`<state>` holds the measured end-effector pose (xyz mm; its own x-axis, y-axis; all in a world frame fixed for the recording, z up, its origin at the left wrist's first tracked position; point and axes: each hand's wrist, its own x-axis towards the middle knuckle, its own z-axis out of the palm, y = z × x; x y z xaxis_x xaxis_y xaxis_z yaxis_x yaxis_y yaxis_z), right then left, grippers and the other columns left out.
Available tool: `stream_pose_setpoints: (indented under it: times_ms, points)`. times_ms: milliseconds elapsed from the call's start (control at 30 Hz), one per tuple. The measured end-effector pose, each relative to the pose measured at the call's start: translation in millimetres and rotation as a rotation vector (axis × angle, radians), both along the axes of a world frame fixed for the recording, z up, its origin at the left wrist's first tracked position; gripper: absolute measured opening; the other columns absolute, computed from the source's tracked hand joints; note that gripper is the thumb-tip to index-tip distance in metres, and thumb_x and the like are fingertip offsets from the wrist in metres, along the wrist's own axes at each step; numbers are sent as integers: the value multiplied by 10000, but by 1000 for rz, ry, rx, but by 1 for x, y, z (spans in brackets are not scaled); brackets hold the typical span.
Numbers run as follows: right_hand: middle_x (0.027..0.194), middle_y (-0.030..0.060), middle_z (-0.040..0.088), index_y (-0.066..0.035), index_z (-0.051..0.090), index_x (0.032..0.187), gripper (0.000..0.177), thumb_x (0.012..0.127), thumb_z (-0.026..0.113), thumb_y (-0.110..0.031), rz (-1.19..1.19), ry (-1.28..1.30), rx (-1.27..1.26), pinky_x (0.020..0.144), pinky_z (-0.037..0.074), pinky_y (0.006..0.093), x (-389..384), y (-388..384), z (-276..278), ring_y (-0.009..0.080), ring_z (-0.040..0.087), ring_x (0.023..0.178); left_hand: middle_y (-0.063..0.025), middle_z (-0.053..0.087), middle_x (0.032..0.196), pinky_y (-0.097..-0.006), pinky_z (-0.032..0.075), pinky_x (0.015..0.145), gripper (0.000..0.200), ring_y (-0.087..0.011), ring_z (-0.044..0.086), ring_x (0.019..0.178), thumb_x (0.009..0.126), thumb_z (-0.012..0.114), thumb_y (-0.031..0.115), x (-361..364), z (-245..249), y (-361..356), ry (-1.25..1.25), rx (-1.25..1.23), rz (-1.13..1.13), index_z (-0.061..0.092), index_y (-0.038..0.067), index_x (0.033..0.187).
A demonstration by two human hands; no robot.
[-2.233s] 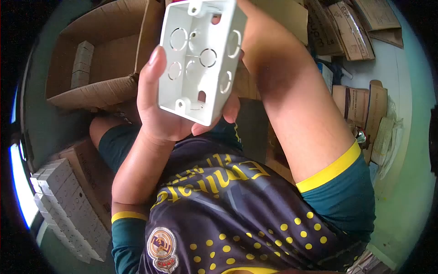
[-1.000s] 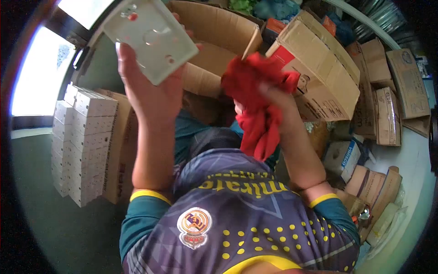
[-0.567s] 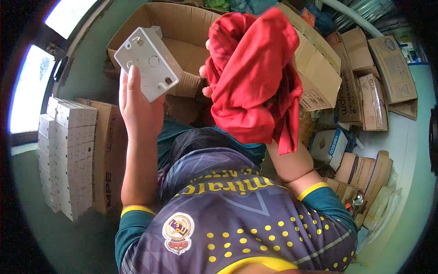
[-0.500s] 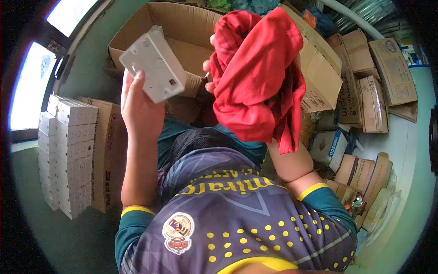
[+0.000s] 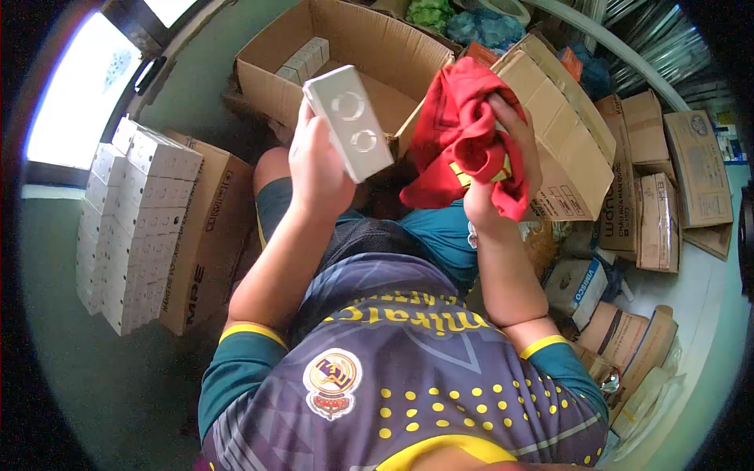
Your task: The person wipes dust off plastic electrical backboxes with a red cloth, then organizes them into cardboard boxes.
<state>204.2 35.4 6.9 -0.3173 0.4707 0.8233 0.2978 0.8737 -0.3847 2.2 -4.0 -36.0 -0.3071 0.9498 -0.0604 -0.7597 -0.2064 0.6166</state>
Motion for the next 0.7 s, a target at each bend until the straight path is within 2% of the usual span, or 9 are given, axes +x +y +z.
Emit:
stream_pose_setpoints:
  times_ms: [67, 167, 333, 400, 433, 467, 533, 667, 700]
  points:
    - [1442, 176, 516, -67, 583, 1381, 555, 850, 698, -180, 82, -49, -49, 1106, 409, 465, -8, -1, 16, 369, 519, 1310, -132, 609, 1230, -366, 561, 892, 440, -210, 645, 1049, 983, 347, 54, 7, 5, 0, 191, 69, -5, 464, 54, 1407]
    - [1556, 195, 403, -142, 573, 1419, 692, 757, 763, -218, 160, -127, -78, 1143, 359, 517, -37, 1, 6, 402, 442, 1380, -118, 598, 1298, -324, 510, 984, 348, -192, 623, 1134, 1093, 417, 195, 31, 11, 0, 335, 124, 39, 466, 46, 1404]
    - [1589, 200, 358, -179, 554, 1446, 770, 710, 778, -207, 289, -238, -11, 1165, 329, 543, -47, -9, -16, 449, 415, 1392, -165, 626, 1240, -415, 569, 905, 304, -283, 660, 1089, 1073, 483, 254, -1, -5, 24, -313, 343, -306, 496, 54, 1301]
    - [1591, 195, 356, -181, 544, 1455, 784, 707, 776, -187, 264, -207, -28, 1163, 336, 540, -47, -12, -17, 444, 413, 1396, -154, 622, 1252, -392, 548, 945, 321, -267, 647, 1104, 1070, 492, 237, 6, 5, 20, 90, 253, -64, 489, 51, 1331]
    - [1589, 230, 340, -63, 555, 1437, 601, 870, 722, -167, 268, -105, -83, 1169, 340, 479, -49, -13, -12, 424, 397, 1428, -140, 619, 1262, -372, 524, 976, 337, -229, 625, 1136, 1057, 509, 173, 24, 16, 13, 471, 243, 134, 481, 43, 1367]
    - [1584, 234, 343, -46, 515, 1460, 608, 897, 696, -187, 214, -39, -109, 1169, 335, 477, -49, -12, -5, 421, 391, 1431, -130, 615, 1260, -353, 499, 991, 361, -203, 602, 1163, 1046, 478, 84, 35, 18, 7, 273, 204, 43, 464, 36, 1403]
    - [1575, 242, 348, -11, 435, 1504, 630, 950, 645, -226, 103, 98, -148, 1169, 326, 474, -45, -3, 7, 416, 377, 1436, -130, 614, 1242, -331, 490, 981, 382, -188, 604, 1141, 1026, 434, 6, 40, 11, 4, 878, 305, 180, 456, 20, 1407]
    - [1609, 286, 221, -62, 393, 1541, 675, 922, 651, -142, 99, 80, -93, 1178, 294, 507, -55, -16, -15, 491, 319, 1446, -138, 625, 1206, -323, 497, 955, 364, -195, 622, 1084, 1024, 417, 3, 21, 16, 14, 886, 264, 168, 476, -1, 1383]
    - [1611, 300, 217, -148, 464, 1513, 818, 762, 779, -66, 143, 11, -100, 1163, 332, 515, -55, -20, -15, 501, 322, 1451, -136, 646, 1160, -346, 523, 926, 345, -212, 643, 1057, 1036, 440, 50, 21, 29, 13, 644, 274, 122, 484, -2, 1375]
